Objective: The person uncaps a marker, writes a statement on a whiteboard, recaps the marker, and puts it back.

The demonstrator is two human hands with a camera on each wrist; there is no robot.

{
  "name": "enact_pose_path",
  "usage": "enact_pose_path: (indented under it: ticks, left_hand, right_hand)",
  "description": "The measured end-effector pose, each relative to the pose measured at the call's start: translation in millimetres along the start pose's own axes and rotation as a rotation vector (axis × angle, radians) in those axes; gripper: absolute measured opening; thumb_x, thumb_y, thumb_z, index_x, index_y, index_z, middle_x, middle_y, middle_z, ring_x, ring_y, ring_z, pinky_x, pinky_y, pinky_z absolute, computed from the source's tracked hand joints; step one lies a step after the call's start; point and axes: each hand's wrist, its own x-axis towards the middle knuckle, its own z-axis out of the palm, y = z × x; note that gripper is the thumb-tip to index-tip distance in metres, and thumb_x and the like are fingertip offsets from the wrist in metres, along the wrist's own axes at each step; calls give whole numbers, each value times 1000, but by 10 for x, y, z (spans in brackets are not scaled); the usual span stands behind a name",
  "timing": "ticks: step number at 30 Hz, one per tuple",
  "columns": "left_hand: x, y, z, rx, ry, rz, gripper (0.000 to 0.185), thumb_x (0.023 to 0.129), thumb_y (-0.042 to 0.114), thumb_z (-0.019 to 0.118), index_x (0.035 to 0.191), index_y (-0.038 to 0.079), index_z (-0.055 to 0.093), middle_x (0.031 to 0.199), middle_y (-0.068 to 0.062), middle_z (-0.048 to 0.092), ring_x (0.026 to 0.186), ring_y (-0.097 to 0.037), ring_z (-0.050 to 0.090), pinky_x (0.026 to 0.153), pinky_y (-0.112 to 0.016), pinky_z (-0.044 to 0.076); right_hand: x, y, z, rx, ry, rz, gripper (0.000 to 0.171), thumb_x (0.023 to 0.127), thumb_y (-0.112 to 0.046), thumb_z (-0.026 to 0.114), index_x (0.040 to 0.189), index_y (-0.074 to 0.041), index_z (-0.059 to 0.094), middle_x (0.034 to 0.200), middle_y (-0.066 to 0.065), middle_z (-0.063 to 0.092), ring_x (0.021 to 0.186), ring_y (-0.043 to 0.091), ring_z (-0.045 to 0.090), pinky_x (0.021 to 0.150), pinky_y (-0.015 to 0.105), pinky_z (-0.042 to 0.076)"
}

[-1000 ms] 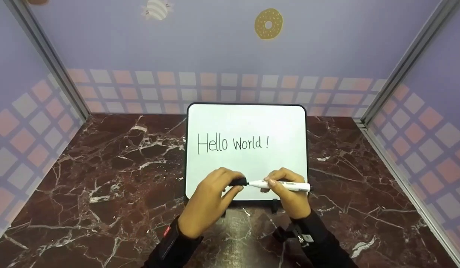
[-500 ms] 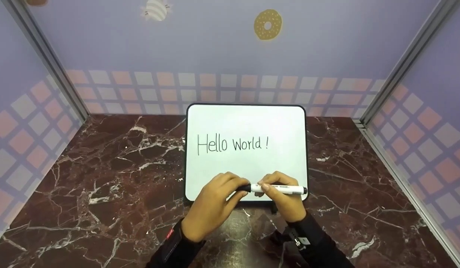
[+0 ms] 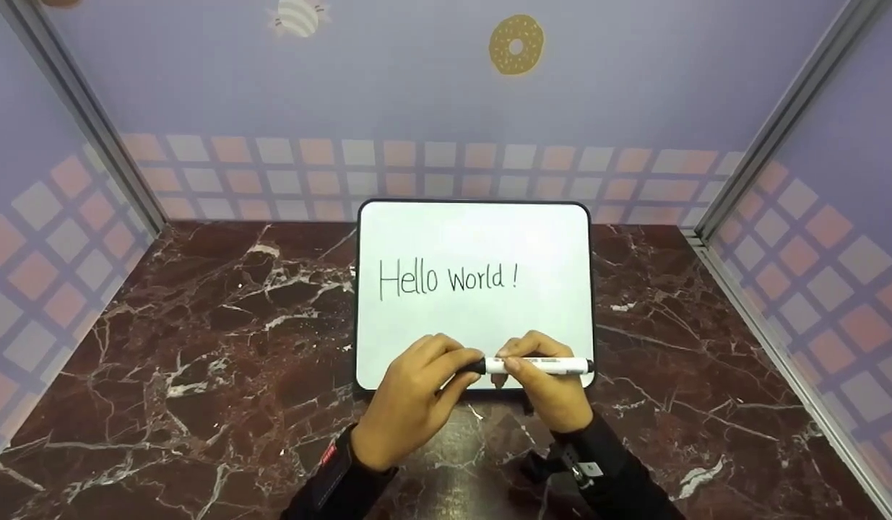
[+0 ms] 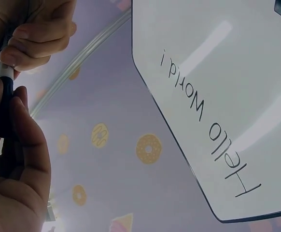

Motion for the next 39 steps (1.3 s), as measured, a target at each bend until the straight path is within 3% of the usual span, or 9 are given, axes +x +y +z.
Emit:
enact_pose_path:
  ticks: [11, 23, 28, 33, 39]
  left_hand:
    - [7, -8, 5, -21, 13, 49, 18, 86, 8, 71, 104, 3, 72, 89, -2, 64, 78, -10, 56, 69, -16, 48]
    - [-6, -65, -24, -81, -37, -1, 20, 87, 10, 71, 107, 6, 71, 94, 0, 67, 82, -10, 60, 73, -18, 52]
    - [-11, -75, -37, -80, -51, -17, 20, 88, 10, 71, 107, 6, 71, 94, 0, 66, 83, -9, 60, 73, -19, 53]
    - [-10, -77, -72, -85, -51, -46, 20, 88, 10, 71, 107, 6, 71, 95, 1, 67, 84, -10, 61, 75, -21, 54]
    - [-16, -91, -151, -70, -32, -78, 21, 86, 9, 72, 107, 6, 71, 95, 1, 67, 85, -10, 61, 76, -23, 55]
  right_hand:
    - [5, 8, 43, 92, 17, 26, 15, 95, 1, 56, 97, -8, 68, 93, 2, 72, 77, 12, 65, 69, 22, 55]
    - [0, -120, 36, -173, 71, 139, 23, 90, 6, 55, 95, -11, 70, 85, 1, 73, 68, 10, 67, 63, 22, 56]
    - [-11, -114, -21, -168, 41, 148, 14, 94, -7, 61, 106, -8, 68, 88, 1, 73, 73, 11, 68, 65, 23, 57]
    - [-18, -146, -92, -112, 3, 150, 25, 94, -22, 65, 112, -5, 65, 88, 1, 73, 75, 10, 68, 66, 23, 57]
    - [-31, -287, -206, -131, 45, 178, 18, 95, -19, 65, 108, -7, 68, 92, 2, 73, 76, 11, 69, 68, 26, 58]
